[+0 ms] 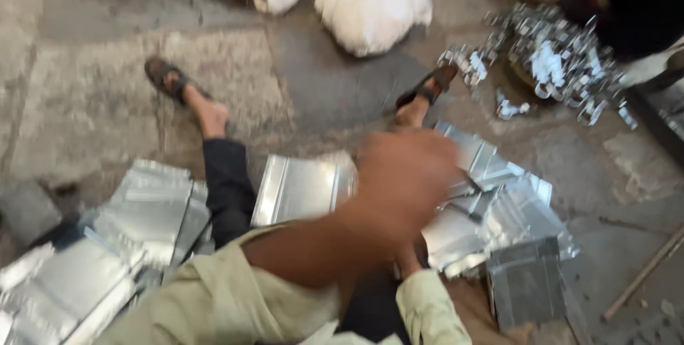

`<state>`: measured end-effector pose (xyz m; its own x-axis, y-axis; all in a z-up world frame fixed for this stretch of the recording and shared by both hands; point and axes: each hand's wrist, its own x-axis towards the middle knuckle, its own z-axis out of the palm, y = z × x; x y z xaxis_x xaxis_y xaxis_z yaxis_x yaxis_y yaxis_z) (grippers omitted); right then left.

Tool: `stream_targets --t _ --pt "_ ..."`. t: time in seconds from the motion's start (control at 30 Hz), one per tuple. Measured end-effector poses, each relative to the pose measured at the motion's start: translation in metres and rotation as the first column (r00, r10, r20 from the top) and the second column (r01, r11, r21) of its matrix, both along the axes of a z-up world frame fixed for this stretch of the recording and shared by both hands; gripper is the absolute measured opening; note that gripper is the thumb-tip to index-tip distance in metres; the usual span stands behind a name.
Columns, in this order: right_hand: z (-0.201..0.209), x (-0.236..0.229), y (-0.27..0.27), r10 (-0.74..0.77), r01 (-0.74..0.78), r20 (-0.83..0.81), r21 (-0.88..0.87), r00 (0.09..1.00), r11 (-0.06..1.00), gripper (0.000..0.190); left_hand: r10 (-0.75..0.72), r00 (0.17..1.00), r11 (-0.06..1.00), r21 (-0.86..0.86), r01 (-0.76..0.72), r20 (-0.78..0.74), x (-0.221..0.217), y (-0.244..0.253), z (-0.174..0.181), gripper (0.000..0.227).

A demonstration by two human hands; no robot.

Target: The person sits on the floor and uses a hammer to repeatedly strike a rectangular metal sheet placed on a wooden block. They hold the sheet with one hand and strike it with the other, occasionally adjusting its position.

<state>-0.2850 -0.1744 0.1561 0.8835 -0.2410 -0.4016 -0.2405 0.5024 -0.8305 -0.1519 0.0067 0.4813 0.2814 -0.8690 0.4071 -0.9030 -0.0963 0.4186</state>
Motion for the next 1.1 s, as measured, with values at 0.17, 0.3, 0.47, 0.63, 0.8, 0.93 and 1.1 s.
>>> stream_targets --t 0.17,0.3,0.47,0.63,0.8,0.93,1.1 --pt "-0.148 0.015 -0.059 -0.054 0.090 -0.119 0.321 0.991 0.943 0.020 0.644 0.683 0.754 0.136 -0.642 -0.346 0.119 0.008 -0.173 0.072" --pt "-0.147 0.011 -0.060 -0.046 0.087 -0.120 0.361 0.992 0.928 0.018 0.856 0.354 0.452 0.210 -0.867 -0.377 0.128 0.045 -0.359 0.080" --pt "-0.131 0.012 -0.053 -0.058 0.104 -0.136 0.357 0.989 0.928 0.017 0.931 0.112 0.294 0.528 -0.797 -0.348 0.115 0.084 -0.451 0.074" --pt "-0.131 0.015 -0.052 -0.071 0.125 -0.183 0.301 0.981 0.945 0.019 0.795 -0.011 0.247 0.341 -0.907 -0.607 0.118 0.101 -0.487 0.052" --pt "-0.137 0.009 -0.052 -0.052 0.094 -0.129 0.347 0.990 0.933 0.016 0.482 -0.266 -0.039 0.283 -0.958 -0.835 0.073 0.076 -0.520 0.046" --pt "-0.125 0.011 -0.051 -0.045 0.089 -0.126 0.366 0.991 0.926 0.020 0.328 -0.078 0.403 0.214 -0.890 -0.941 0.018 0.063 -0.519 0.039" --pt "-0.120 0.011 -0.049 -0.063 0.113 -0.147 0.361 0.987 0.926 0.021 0.482 -0.122 0.450 0.365 -0.815 -0.868 0.001 0.078 -0.498 0.034"
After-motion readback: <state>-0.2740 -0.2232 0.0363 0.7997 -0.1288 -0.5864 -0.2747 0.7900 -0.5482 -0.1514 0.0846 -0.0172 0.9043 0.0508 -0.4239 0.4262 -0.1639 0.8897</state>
